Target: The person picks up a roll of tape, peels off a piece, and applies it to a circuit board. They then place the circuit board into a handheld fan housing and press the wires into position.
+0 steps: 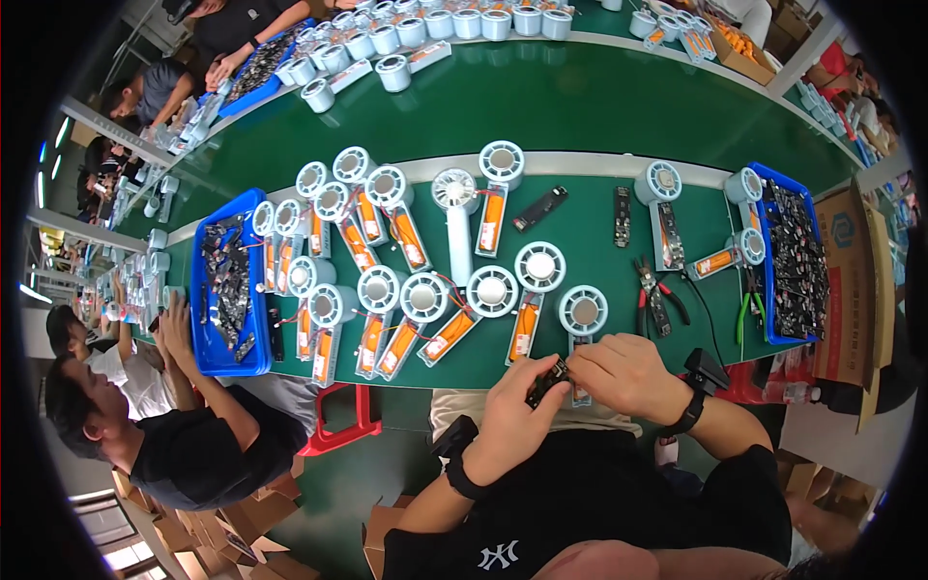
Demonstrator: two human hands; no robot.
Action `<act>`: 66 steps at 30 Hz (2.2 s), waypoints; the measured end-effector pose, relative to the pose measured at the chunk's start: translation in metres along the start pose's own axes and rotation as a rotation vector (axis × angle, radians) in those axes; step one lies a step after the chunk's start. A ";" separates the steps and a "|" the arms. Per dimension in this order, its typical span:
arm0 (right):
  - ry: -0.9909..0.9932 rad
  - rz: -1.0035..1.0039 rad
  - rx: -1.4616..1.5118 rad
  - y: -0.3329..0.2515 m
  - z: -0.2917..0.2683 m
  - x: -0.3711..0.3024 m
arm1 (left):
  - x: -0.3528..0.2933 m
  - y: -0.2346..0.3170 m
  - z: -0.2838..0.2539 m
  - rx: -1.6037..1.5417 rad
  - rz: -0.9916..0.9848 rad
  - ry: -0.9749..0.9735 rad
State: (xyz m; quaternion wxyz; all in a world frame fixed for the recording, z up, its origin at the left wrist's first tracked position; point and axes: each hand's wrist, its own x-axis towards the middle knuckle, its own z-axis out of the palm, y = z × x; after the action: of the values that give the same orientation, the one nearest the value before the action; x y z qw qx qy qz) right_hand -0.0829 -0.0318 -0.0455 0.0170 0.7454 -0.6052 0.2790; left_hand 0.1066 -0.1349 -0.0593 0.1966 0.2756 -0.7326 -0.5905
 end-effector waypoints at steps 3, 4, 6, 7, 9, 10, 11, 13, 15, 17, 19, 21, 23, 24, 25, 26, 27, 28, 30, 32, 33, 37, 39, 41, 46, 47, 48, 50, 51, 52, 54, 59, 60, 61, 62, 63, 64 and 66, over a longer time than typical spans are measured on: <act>-0.035 0.001 -0.027 -0.002 -0.003 -0.005 | -0.002 0.007 0.000 0.046 0.032 0.001; -0.046 -0.013 -0.037 -0.003 -0.003 -0.003 | -0.001 0.008 -0.001 0.050 0.024 -0.018; -0.068 -0.040 -0.059 -0.003 -0.006 0.001 | 0.000 0.008 -0.004 0.057 0.007 -0.058; -0.066 -0.047 -0.058 -0.001 -0.008 0.002 | 0.000 0.008 -0.004 0.060 0.009 -0.051; -0.110 -0.104 -0.078 0.002 -0.013 0.006 | 0.000 0.004 -0.003 0.046 -0.002 -0.081; -0.132 -0.132 -0.088 0.003 -0.015 0.007 | 0.000 0.002 -0.003 0.040 -0.007 -0.096; -0.129 -0.137 -0.087 0.003 -0.016 0.008 | 0.000 0.001 -0.003 0.043 -0.006 -0.091; -0.131 -0.180 -0.112 0.003 -0.017 0.009 | -0.001 -0.002 -0.003 0.013 -0.011 -0.112; -0.128 -0.206 -0.129 0.006 -0.018 0.010 | 0.001 -0.002 -0.004 0.001 -0.007 -0.119; -0.132 -0.216 -0.124 0.009 -0.018 0.009 | 0.002 0.001 -0.003 -0.006 -0.025 -0.129; -0.142 -0.213 -0.122 0.008 -0.020 0.008 | 0.001 0.003 -0.001 -0.017 -0.039 -0.142; -0.193 -0.080 0.080 0.007 -0.025 0.009 | -0.001 0.004 0.005 -0.061 -0.062 -0.117; -0.229 0.016 0.175 0.007 -0.026 0.010 | -0.002 0.000 0.010 -0.101 -0.083 -0.129; -0.156 0.082 0.261 0.005 -0.025 0.006 | -0.005 -0.005 0.015 -0.140 -0.063 -0.080; -0.078 0.149 0.342 0.004 -0.024 0.003 | -0.008 -0.010 0.020 -0.179 -0.045 -0.032; 0.001 0.212 0.422 0.003 -0.023 0.000 | -0.011 -0.013 0.022 -0.216 -0.030 0.023; -0.007 0.240 0.412 0.003 -0.023 -0.005 | -0.014 -0.014 0.024 -0.234 -0.041 0.000; 0.024 0.350 0.537 0.002 -0.024 -0.009 | -0.016 -0.015 0.025 -0.229 -0.021 0.022; 0.110 0.550 0.781 0.003 -0.021 -0.010 | -0.014 -0.020 0.024 -0.209 0.036 0.074; 0.169 0.645 0.910 -0.003 -0.019 -0.009 | -0.014 -0.022 0.026 -0.223 0.048 0.061; 0.226 0.725 1.049 -0.006 -0.018 -0.008 | -0.014 -0.022 0.027 -0.230 0.061 0.064; 0.222 0.692 0.973 -0.004 -0.016 -0.012 | -0.016 -0.022 0.026 -0.272 0.052 0.073; 0.191 0.637 0.865 0.000 -0.015 -0.013 | -0.016 -0.022 0.026 -0.290 0.041 0.077; 0.179 0.467 0.697 0.002 -0.015 -0.013 | -0.016 -0.022 0.027 -0.324 0.031 0.094; 0.156 0.476 0.632 -0.004 -0.015 -0.008 | -0.009 -0.023 0.031 -0.335 0.072 0.100; 0.155 0.476 0.632 -0.004 -0.013 -0.008 | -0.009 -0.024 0.032 -0.335 0.072 0.101; 0.153 0.480 0.638 -0.005 -0.012 -0.007 | -0.008 -0.023 0.034 -0.338 0.083 0.106; 0.153 0.477 0.646 -0.002 -0.010 -0.004 | -0.002 -0.024 0.035 -0.344 0.118 0.119; 0.154 0.468 0.640 -0.004 -0.011 -0.003 | -0.001 -0.024 0.035 -0.346 0.128 0.123; 0.136 0.504 0.658 -0.008 -0.013 -0.002 | -0.004 -0.026 0.036 -0.332 0.127 0.114; 0.104 0.575 0.689 -0.014 -0.016 -0.003 | -0.009 -0.027 0.036 -0.305 0.131 0.095; 0.082 0.668 0.932 -0.004 -0.013 -0.007 | -0.005 -0.024 0.037 -0.332 0.141 0.093; 0.083 0.683 0.959 -0.002 -0.012 -0.007 | -0.004 -0.024 0.036 -0.340 0.132 0.085; 0.085 0.699 0.987 -0.001 -0.011 -0.008 | -0.004 -0.024 0.036 -0.348 0.121 0.077; 0.087 0.715 1.016 -0.001 -0.011 -0.008 | -0.004 -0.025 0.035 -0.355 0.110 0.068; 0.089 0.714 1.012 -0.002 -0.011 -0.008 | -0.005 -0.026 0.035 -0.358 0.113 0.067; 0.091 0.662 0.941 -0.002 -0.012 -0.006 | -0.005 -0.027 0.036 -0.352 0.121 0.071; 0.094 0.563 0.804 -0.003 -0.011 -0.004 | -0.005 -0.029 0.036 -0.340 0.130 0.078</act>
State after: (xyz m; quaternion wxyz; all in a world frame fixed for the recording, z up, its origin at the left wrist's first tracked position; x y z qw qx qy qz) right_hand -0.0854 -0.0235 -0.0369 -0.3208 0.4868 -0.6262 0.5178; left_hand 0.0929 -0.1088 -0.0952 0.3063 0.2129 -0.6305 -0.6806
